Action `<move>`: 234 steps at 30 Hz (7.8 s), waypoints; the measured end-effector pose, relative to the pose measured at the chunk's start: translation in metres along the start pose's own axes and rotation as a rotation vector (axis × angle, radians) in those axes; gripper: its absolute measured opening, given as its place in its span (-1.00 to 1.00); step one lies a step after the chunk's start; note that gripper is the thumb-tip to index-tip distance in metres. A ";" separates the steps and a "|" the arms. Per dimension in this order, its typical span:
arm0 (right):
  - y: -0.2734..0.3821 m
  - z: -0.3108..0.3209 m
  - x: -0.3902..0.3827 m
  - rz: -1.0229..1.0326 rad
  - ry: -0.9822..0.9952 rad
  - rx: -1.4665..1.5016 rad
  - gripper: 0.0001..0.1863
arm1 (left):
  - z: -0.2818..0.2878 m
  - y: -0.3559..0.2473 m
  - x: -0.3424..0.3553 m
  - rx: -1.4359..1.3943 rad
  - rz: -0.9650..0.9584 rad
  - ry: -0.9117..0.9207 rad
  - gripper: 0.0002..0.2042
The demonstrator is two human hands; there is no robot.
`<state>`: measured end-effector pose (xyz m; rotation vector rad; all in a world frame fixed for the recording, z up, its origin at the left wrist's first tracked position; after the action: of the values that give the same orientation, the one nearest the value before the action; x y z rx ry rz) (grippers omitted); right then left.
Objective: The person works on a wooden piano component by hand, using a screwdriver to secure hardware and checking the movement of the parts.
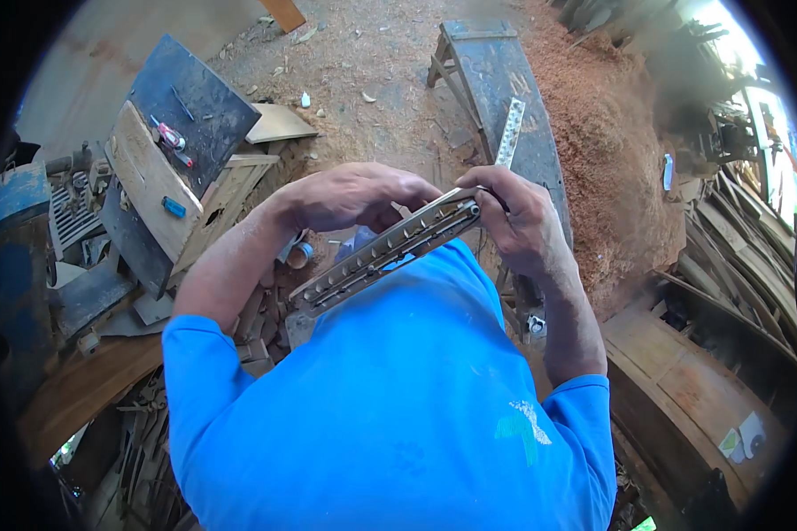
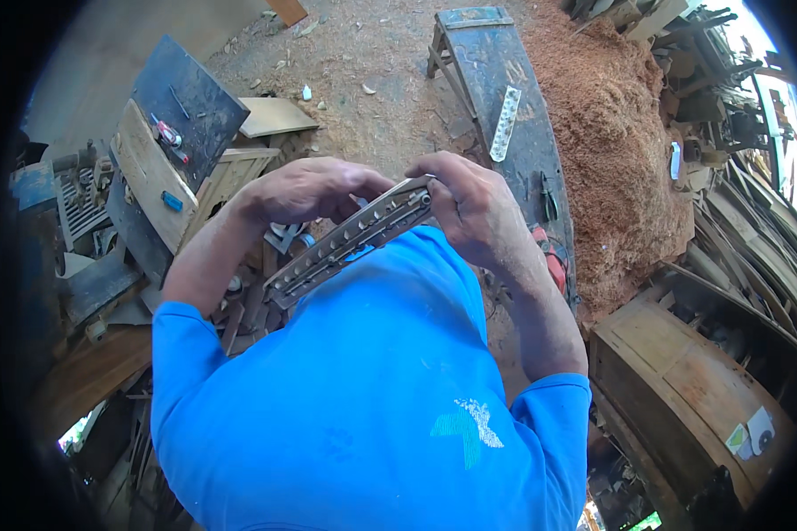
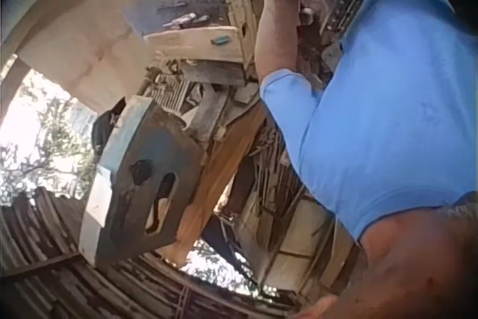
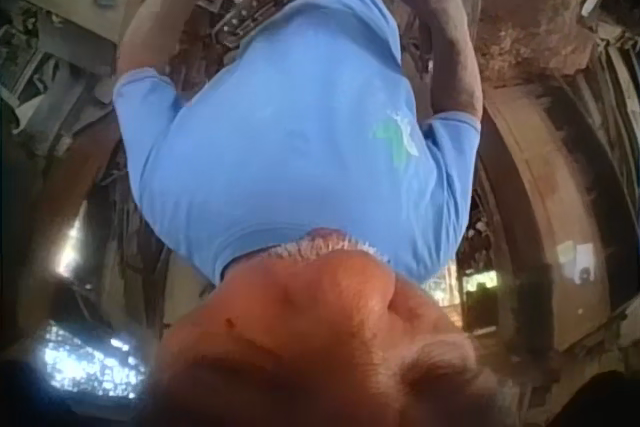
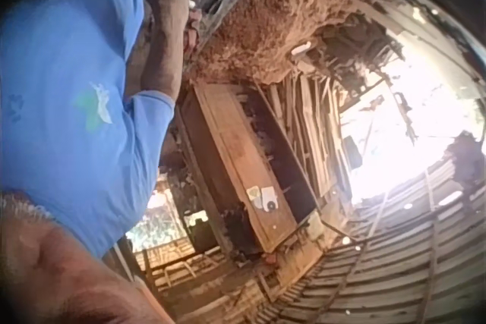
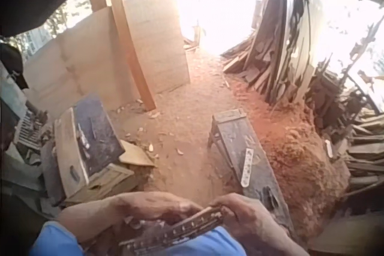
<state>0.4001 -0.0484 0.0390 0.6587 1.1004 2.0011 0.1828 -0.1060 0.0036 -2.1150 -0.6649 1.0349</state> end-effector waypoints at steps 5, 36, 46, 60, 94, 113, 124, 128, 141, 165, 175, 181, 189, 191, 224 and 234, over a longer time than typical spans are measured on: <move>0.003 0.003 -0.003 0.163 0.041 -0.003 -0.70 | -0.029 0.000 0.004 -0.033 0.082 -0.027 -0.66; -0.021 -0.008 -0.012 -0.017 0.104 -0.002 -0.73 | -0.025 0.047 0.004 0.009 0.074 -0.211 -0.63; -0.053 -0.004 -0.022 0.018 0.358 0.059 -0.77 | -0.037 0.030 0.016 0.161 0.220 -0.161 -0.64; -0.039 -0.017 -0.031 0.045 0.305 0.027 -0.85 | -0.036 0.042 0.024 0.628 -0.265 -0.124 -0.76; -0.007 -0.008 -0.032 0.171 0.365 -0.145 -0.90 | -0.033 0.044 -0.007 0.250 0.178 0.134 -0.53; -0.014 -0.007 -0.022 -0.081 0.453 -0.057 -0.87 | -0.029 0.074 0.005 -0.316 0.288 0.091 -0.56; -0.025 -0.003 -0.040 -0.064 0.186 0.013 -0.82 | -0.044 0.069 -0.003 -0.627 0.154 0.154 -0.43; -0.028 -0.003 -0.042 -0.150 0.220 0.104 -0.87 | -0.045 0.069 -0.005 -0.477 0.114 0.159 -0.38; -0.018 -0.001 -0.042 -0.225 0.229 0.097 -0.82 | -0.063 0.043 -0.018 0.120 0.019 -0.031 -0.45; -0.012 0.020 -0.031 -0.122 0.350 0.098 -0.79 | -0.071 0.040 -0.013 -0.044 0.005 0.037 -0.19; -0.024 0.014 -0.026 -0.259 0.359 0.170 -0.79 | -0.064 0.047 -0.006 -0.236 0.045 0.021 -0.31; -0.033 0.019 -0.029 -0.179 0.381 0.197 -0.80 | -0.061 0.049 -0.012 -0.240 0.010 0.037 -0.26; -0.033 0.022 -0.028 -0.033 0.315 0.210 -0.85 | -0.062 0.038 -0.015 -0.105 -0.018 0.043 -0.36; -0.030 0.022 -0.026 -0.049 0.330 0.182 -0.85 | -0.062 0.043 -0.012 -0.086 -0.018 0.039 -0.42; -0.006 0.017 -0.011 0.091 0.487 0.034 -0.85 | -0.076 0.022 0.006 0.060 0.112 -0.111 -0.77; -0.006 -0.018 -0.007 0.071 0.470 0.061 -0.76 | -0.059 0.042 -0.008 0.077 0.030 -0.246 -0.78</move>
<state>0.3931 -0.0605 0.0246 0.2606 1.4291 2.2558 0.2329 -0.1593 0.0020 -1.9545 -0.7000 1.3303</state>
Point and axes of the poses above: each hand's wrist, its own x-axis towards the middle knuckle, its own z-axis out of the back of the hand, y = z × x, the point moved 3 cm from there along x, towards the middle knuckle, and after that the axes turned 8 degrees about -y, right-handed, at the moved point
